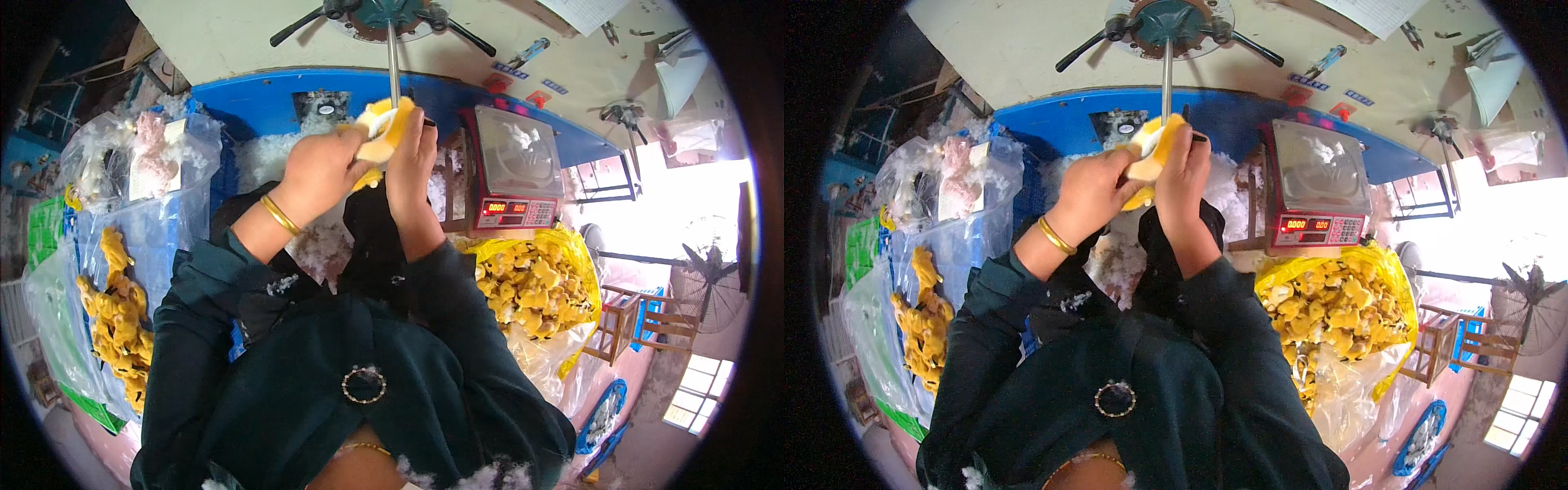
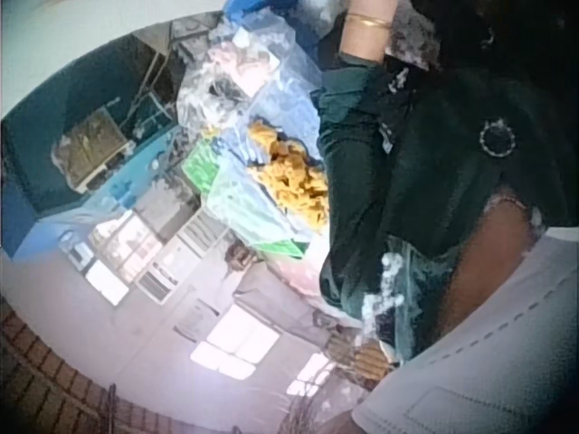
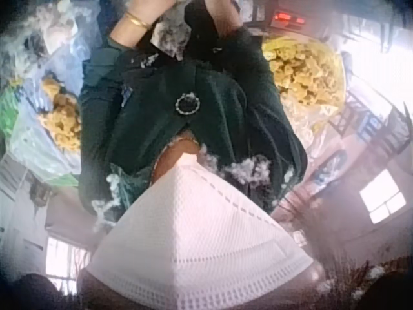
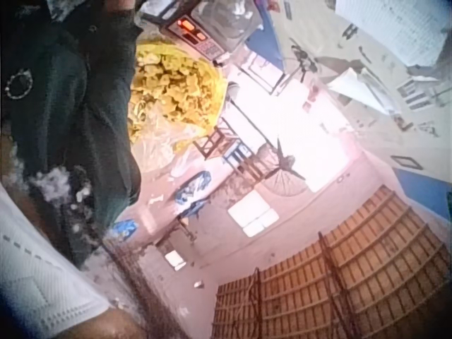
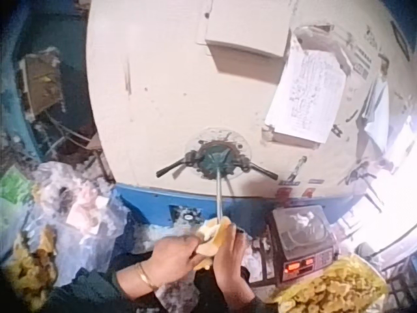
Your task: The person repeatedly picks yellow cloth items, inserts white stuffing into them using a rotating spindle, and places the stuffed items into a yellow bag. The process is continuous and repetitive throughout the clip.
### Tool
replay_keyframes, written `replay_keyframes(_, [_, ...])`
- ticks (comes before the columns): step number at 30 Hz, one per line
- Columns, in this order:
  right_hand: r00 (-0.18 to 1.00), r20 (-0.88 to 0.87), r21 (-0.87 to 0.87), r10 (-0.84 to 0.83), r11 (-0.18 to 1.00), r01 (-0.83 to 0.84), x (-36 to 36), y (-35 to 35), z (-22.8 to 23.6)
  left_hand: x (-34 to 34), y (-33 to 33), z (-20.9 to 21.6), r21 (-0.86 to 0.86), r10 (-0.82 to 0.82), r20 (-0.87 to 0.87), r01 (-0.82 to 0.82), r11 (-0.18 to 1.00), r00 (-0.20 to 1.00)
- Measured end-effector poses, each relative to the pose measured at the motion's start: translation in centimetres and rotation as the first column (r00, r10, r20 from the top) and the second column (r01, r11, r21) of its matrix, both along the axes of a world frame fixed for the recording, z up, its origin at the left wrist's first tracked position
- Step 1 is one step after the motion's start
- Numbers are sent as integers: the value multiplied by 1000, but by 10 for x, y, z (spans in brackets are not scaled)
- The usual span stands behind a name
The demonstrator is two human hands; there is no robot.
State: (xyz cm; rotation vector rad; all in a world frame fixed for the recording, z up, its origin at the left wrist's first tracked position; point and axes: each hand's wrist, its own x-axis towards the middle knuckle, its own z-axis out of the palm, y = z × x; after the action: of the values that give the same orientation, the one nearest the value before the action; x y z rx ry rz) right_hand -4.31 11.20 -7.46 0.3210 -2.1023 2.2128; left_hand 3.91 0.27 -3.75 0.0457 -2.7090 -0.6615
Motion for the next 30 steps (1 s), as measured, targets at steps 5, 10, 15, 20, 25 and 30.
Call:
replay_keyframes(5, [971,106,-51,214,977,-209,16,21,16,16,15,3,147,46,-165,-21,989,985])
replay_keyframes(10, [706,470,-352,530,846,-401,-59,2,30,-11,1,11,844,-182,378,-258,470,908])
replay_keyframes(15, [708,457,-283,538,843,-458,-79,-5,27,-28,5,19,893,-205,393,-319,317,896])
replay_keyframes(20, [761,337,-212,554,832,-513,-75,4,19,-35,17,1,792,-133,361,-228,567,923])
replay_keyframes(25, [775,77,-22,627,778,-628,-102,-9,-1,-46,29,-23,-83,164,-7,-164,983,986])
replay_keyframes(30, [759,14,49,651,758,-650,-140,-37,-7,-81,11,-46,-211,130,-145,-159,964,981])
